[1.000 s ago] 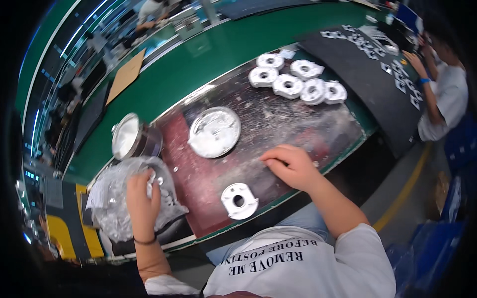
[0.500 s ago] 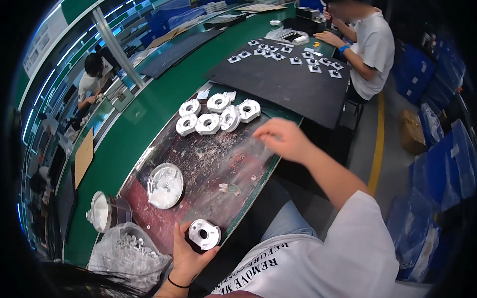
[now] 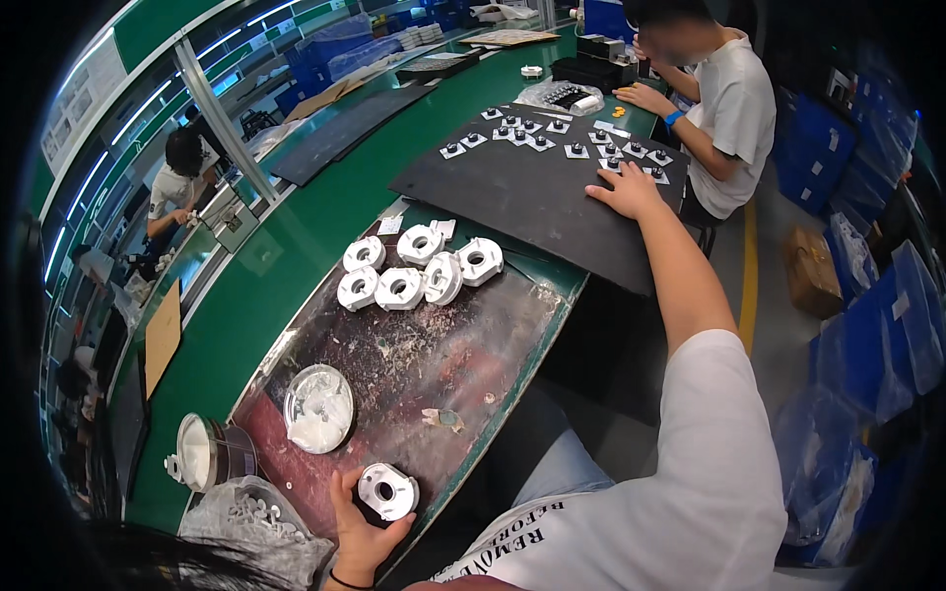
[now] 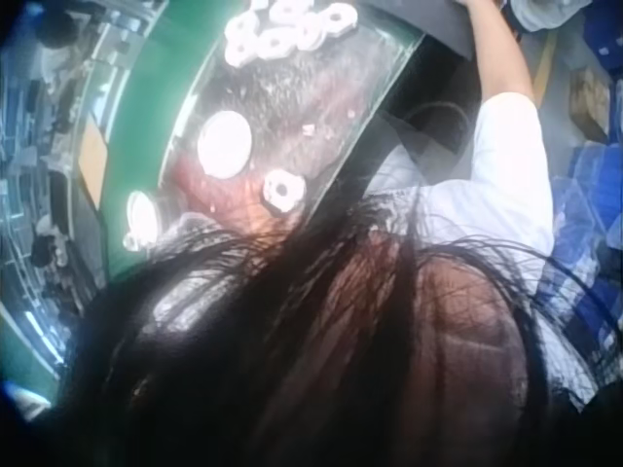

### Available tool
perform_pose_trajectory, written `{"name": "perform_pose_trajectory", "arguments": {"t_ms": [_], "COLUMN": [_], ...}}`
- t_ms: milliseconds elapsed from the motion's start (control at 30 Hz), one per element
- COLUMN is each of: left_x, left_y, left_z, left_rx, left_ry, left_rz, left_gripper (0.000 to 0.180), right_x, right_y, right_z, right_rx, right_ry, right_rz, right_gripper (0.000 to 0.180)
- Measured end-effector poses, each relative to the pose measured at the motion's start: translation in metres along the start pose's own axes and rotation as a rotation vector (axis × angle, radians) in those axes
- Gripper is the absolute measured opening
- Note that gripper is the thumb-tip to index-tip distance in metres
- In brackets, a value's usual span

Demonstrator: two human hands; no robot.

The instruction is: The person assembles white plastic components at a factory workstation. They repeatedly pick small white plastic pieces from a bag, dip them into a white paste in a metal dish, and press them into holes on larger white plastic housings. The person places the assembled units on the table to their right.

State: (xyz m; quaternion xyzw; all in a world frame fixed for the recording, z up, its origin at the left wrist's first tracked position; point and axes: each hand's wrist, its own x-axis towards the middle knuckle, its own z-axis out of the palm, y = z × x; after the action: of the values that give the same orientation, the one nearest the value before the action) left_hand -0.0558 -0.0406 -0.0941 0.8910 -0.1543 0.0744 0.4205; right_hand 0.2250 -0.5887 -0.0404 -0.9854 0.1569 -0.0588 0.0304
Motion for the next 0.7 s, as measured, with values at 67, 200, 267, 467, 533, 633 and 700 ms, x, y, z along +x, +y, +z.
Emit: {"name": "perform_pose_trajectory", "arguments": {"t_ms": [67,200,267,467,533,633,700], "left_x": [0.001,0.002,0.001,0.004,0.005,0.0,0.0], "left_y": [0.001,0.0,-0.002,-0.002,0.002,0.001,-0.002], "left_z": [-0.001,-0.001,-0.001,0.001,-0.002,-0.003,-0.002], "left_rx": [0.026,0.01,-0.015,-0.069,-0.049,-0.052,-0.052], "left_ry": [-0.001,-0.008,-0.014,-0.016,-0.027,-0.031,-0.041], "left_rz": [-0.002,-0.024,-0.025,0.045,0.047,0.035,0.035], "left_gripper": [0.116,0.116,0.115,0.112,0.111,0.11,0.109], "right_x": [0.008,0.012,0.009,-0.04,-0.078,-0.129,-0.15], "right_y": [-0.002,-0.004,-0.003,-0.013,-0.028,-0.04,-0.044], "right_z": [0.002,0.003,0.003,-0.008,-0.011,-0.012,-0.008], "right_rx": [0.007,0.054,0.056,0.165,0.202,0.299,0.292], "right_ry": [-0.02,-0.021,-0.005,0.009,-0.009,-0.042,0.052], "right_rz": [0.049,0.084,0.061,-0.297,-0.39,-0.496,-0.51], "right_gripper": [0.074,0.076,0.074,0.057,0.056,0.052,0.044]}}
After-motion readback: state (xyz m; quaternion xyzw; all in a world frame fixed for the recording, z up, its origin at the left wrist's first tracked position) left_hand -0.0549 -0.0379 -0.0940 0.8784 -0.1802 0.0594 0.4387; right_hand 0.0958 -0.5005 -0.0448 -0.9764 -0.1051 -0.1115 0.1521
